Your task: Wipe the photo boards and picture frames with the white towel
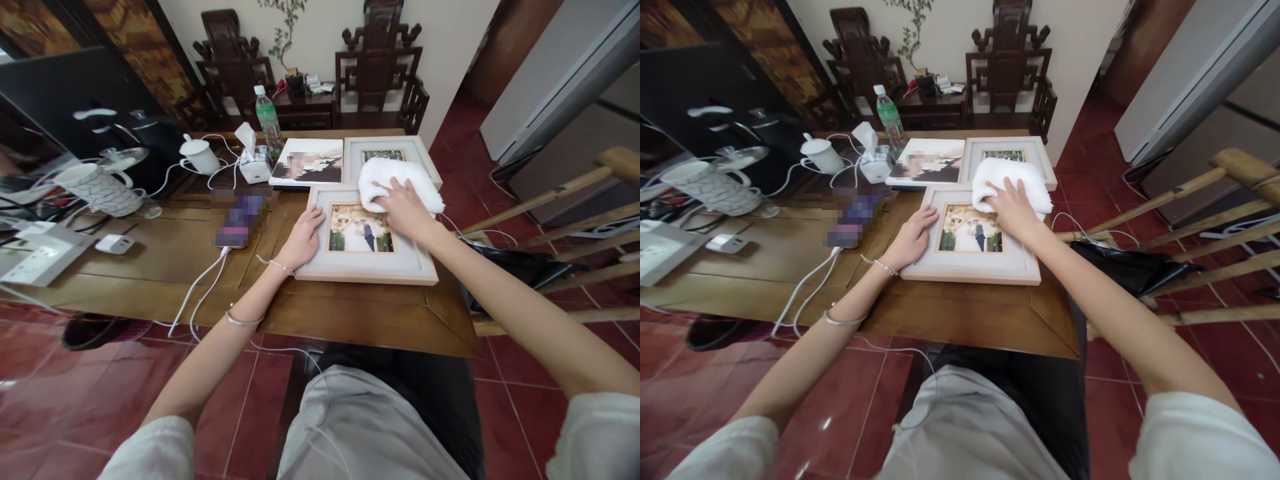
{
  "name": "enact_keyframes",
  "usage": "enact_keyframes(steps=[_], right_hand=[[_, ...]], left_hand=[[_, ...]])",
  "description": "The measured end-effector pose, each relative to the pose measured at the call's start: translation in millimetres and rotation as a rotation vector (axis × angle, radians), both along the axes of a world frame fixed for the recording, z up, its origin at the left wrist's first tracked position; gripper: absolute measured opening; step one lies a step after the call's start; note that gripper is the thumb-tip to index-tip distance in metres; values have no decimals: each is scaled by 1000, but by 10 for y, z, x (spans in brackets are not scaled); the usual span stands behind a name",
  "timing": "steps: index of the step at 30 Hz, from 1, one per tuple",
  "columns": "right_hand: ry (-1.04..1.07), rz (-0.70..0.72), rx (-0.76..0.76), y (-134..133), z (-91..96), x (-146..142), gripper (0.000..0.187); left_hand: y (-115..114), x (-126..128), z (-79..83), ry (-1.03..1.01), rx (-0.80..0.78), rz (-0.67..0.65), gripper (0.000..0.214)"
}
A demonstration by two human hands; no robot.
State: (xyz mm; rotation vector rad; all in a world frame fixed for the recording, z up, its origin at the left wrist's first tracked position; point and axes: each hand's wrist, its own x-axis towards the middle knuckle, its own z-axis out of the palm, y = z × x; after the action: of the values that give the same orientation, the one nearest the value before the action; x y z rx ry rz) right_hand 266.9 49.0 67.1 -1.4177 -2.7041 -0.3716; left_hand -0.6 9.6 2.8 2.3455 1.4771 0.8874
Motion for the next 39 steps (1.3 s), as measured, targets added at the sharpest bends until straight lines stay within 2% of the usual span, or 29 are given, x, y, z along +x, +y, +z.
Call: enact_keyframes(steps=[3,6,11,15,19,21,23,26,30,33,36,39], right_hand=[[-69,35,-28,-65,-19,-23,52],[-133,74,-59,-347,37,-53,48],[-221,124,-228,-974,370,-93,43],[-191,163,-375,-1402,616,-137,46],[-164,248,-388,-1602,586,-237,45],[-133,259,-347,-1558,480,-277,45],[-75,240,-302,-1406,351,-281,50],[-25,193,-238,-1023,177,-221,60],[27,69,-100,-423,40,-126,56],[72,17,-21,-88,-16,-132,54],[45,-4,-27,4,-39,-204,55],[-27,-5,-93,-182,8,-288,56]], left_hand=[[2,9,2,-3,3,9,56],[2,24,4,6,2,12,56],[8,31,-7,7,14,6,57],[16,23,-27,-2,17,4,57],[11,23,-25,-11,18,-4,57],[6,28,-16,-7,16,-3,56],[3,35,-8,5,13,4,55],[5,45,-5,26,5,7,53],[1,50,-5,56,4,-11,48],[-10,47,3,66,6,-14,46],[-17,48,16,74,2,-16,46],[-16,57,27,77,-8,-18,45]])
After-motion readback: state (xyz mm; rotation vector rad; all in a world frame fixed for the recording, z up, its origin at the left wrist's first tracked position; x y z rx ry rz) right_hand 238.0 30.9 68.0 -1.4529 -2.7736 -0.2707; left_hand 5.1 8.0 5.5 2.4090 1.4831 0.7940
